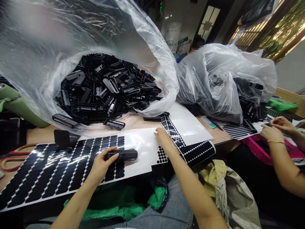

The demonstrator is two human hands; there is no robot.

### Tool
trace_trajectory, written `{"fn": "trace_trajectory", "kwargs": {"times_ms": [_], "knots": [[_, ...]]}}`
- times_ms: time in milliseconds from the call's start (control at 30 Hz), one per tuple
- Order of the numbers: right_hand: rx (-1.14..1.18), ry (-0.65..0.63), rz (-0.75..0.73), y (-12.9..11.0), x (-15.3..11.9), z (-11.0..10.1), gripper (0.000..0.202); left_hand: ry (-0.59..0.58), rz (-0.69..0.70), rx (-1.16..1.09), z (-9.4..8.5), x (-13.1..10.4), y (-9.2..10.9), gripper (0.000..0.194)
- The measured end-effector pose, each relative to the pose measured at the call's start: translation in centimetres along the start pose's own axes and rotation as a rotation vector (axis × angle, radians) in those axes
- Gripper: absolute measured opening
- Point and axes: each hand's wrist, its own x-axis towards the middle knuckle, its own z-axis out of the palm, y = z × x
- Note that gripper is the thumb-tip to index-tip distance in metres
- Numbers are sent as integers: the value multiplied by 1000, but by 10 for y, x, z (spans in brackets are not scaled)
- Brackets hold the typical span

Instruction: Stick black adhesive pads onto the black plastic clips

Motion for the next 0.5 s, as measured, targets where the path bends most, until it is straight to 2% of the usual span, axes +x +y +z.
{"fn": "trace_trajectory", "kwargs": {"times_ms": [100,200,367,500], "knots": [[-14,-18,4,27,18,-11,10,-61,5,77,-2,-2,0,47],[-5,-46,-1,39,24,-10,8,-71,26,161,-1,-5,0,46],[17,-63,23,46,25,-6,10,-68,63,171,2,-9,-4,43],[34,-55,45,41,26,-13,8,-95,73,169,2,-9,-6,44]]}}
